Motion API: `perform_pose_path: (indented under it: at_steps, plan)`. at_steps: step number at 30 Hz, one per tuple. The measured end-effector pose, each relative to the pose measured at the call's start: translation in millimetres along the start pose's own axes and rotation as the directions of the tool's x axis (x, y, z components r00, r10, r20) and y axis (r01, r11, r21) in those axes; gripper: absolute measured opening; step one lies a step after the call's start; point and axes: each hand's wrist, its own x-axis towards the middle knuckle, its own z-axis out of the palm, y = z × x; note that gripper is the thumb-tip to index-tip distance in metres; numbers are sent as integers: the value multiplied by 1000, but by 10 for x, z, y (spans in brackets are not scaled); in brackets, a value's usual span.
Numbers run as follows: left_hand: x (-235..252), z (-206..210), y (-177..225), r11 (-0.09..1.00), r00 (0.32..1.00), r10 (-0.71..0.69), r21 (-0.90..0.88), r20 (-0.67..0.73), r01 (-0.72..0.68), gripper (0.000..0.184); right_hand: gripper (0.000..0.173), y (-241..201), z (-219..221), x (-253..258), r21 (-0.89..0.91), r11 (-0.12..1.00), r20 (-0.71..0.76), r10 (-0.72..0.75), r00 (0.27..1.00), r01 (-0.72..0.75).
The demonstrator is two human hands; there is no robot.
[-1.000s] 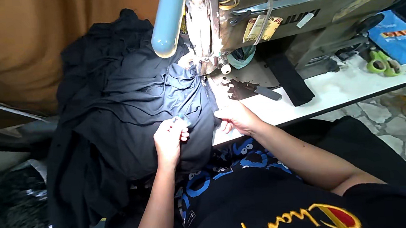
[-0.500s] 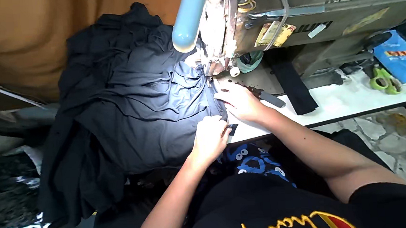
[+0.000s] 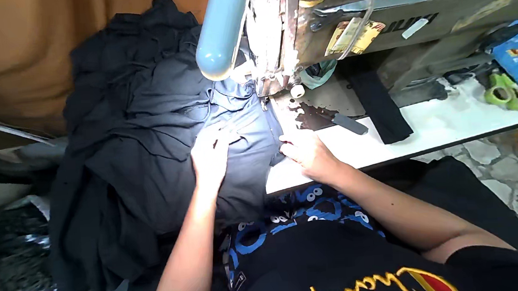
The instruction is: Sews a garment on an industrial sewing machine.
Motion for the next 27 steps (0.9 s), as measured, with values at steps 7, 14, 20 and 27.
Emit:
perform_pose_path:
  at_steps: [7,14,20,27]
  plan:
    - [111,-61,391,972,993,-106,-203,48,114,17,14,-66,6,10,-12,1000,-13,-1,1000,1]
    - [429,382,687,892,779,-344,-76,525,445,24,14,-55,2,-31,16,1000,-22,7,1000,-6]
    - [496,310,639,882,687,-453,175,568,437,28,14,-85,6,-46,15,999,-38,43,998,-42]
    - [490,412,738,866,675,-501,323,542,383,34,19,-72,44,-76,-5,999,-30,34,999,-34]
